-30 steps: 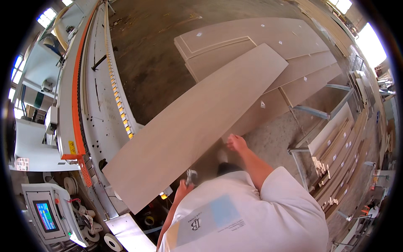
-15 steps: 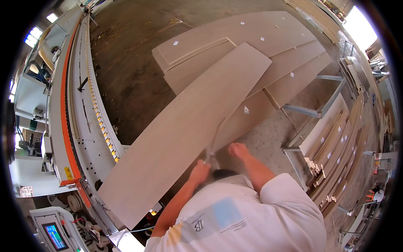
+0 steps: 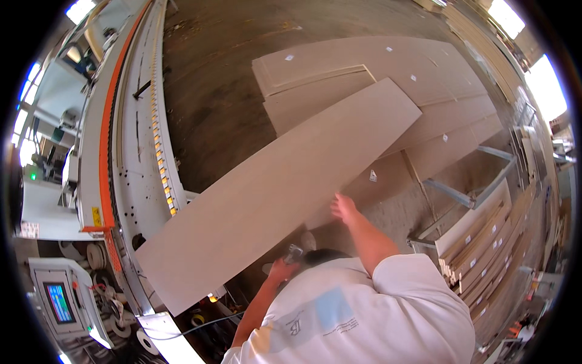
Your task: The person repeatedly picks up large rectangular wood panels from a stack, places them on a machine table, and uses a handheld tool to apply a strip along the edge. The person then removes the panel and stacks it with others, repeating the process for multiple panels.
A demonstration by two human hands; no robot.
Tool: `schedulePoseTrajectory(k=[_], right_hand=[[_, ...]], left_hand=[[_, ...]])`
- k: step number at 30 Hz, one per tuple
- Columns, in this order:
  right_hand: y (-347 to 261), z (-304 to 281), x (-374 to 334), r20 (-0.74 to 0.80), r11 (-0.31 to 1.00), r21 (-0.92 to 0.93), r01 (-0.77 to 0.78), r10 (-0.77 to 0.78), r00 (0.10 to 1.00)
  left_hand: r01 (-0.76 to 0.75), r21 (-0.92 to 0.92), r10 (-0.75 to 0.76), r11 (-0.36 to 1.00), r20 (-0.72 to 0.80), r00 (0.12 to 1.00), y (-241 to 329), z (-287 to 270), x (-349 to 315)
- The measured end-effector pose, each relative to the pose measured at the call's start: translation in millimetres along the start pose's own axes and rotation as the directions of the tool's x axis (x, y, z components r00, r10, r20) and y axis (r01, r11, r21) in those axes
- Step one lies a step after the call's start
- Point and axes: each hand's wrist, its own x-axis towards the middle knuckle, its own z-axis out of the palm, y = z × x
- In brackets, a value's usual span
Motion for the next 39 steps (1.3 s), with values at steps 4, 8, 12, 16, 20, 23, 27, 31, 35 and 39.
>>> schedulePoseTrajectory(k=[4,8,12,16,20,23,27,31,35,39], right_hand=[[-8,41,3,-0.054,0.984,0.151,-0.091,0.1,0.993],[-3,37,33,-0.074,0.967,0.236,-0.098,0.119,0.99],[-10,51,15,-0.062,0.991,0.131,-0.042,0.05,0.997],[-18,39,20,-0.119,0.986,0.164,-0.029,0.049,0.992],[-25,43,13,-0.099,0.992,0.128,-0.022,0.035,0.994],[-7,28,47,-0.059,0.989,0.145,-0.037,0.046,0.997],[9,48,48,-0.076,0.973,0.219,-0.073,0.091,0.993],[21,25,65,-0.055,0.989,0.143,-0.025,0.033,0.998],[19,38,64,-0.142,0.997,-0.001,-0.079,0.078,0.987],[18,63,25,-0.202,0.981,-0.167,-0.101,0.067,0.977]], left_hand=[[0.201,-0.212,-0.208,0.956,-0.014,0.978,-5,-12,-17],[-0.1,-0.709,-0.19,0.698,-0.318,0.929,-72,3,-67],[-0.261,-0.814,-0.386,0.519,-0.495,0.779,-77,1,-163],[-0.259,-0.829,-0.452,0.495,-0.5,0.739,-111,18,-220],[-0.358,-0.861,-0.663,0.361,-0.507,0.551,-116,25,-269],[-0.475,-0.812,-0.785,0.339,-0.522,0.334,-140,6,-294],[0.195,-0.599,-0.629,0.776,-0.756,0.182,-216,-3,-345],[0.632,-0.029,-0.368,0.774,-0.834,0.412,-158,-111,-402],[0.686,0.291,0.027,0.667,-0.929,0.369,-237,-199,-442],[0.797,0.309,0.253,0.519,-0.946,0.203,-275,-333,-457]])
